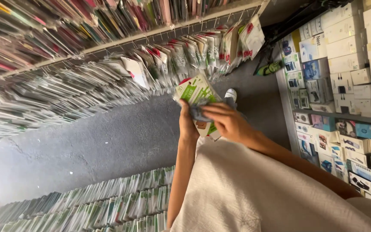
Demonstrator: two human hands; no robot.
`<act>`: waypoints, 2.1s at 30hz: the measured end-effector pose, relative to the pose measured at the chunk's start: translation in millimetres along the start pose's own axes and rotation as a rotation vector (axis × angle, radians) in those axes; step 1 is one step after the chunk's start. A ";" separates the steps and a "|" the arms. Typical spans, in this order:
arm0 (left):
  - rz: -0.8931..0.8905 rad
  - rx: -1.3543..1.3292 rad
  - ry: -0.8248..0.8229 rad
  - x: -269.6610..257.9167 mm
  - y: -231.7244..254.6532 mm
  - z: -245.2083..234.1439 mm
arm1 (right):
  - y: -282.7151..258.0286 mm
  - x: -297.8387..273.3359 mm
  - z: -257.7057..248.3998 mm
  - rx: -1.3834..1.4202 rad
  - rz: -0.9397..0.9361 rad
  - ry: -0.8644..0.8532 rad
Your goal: The recorder is organizing and cleaning packaged phone accessories on a store rack.
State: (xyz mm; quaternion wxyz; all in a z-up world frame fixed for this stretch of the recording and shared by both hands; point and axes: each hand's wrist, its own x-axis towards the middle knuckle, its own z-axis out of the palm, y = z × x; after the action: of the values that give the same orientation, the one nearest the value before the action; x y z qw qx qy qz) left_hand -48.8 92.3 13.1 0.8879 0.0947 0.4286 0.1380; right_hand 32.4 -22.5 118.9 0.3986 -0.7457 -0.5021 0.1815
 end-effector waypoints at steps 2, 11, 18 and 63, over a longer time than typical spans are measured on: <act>-0.011 0.052 -0.066 -15.1 -4.4 12.7 | 7.6 2.6 -4.1 -0.023 0.143 0.136; 0.059 0.028 -0.128 -28.5 40.0 17.9 | 40.7 -55.4 13.0 0.265 0.258 0.115; 0.141 0.002 -0.169 -44.7 21.0 32.6 | -5.0 30.1 -38.1 -0.039 0.132 0.337; 0.125 0.470 -0.017 -64.5 -20.7 55.2 | -93.1 21.0 -125.8 0.286 0.747 -0.012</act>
State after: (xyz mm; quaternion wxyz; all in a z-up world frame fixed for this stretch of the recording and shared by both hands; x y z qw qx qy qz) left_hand -40.3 49.0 88.4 0.8347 0.3260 0.4349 0.0884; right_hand 69.6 -39.0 271.5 0.4019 -0.8129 -0.1684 0.3864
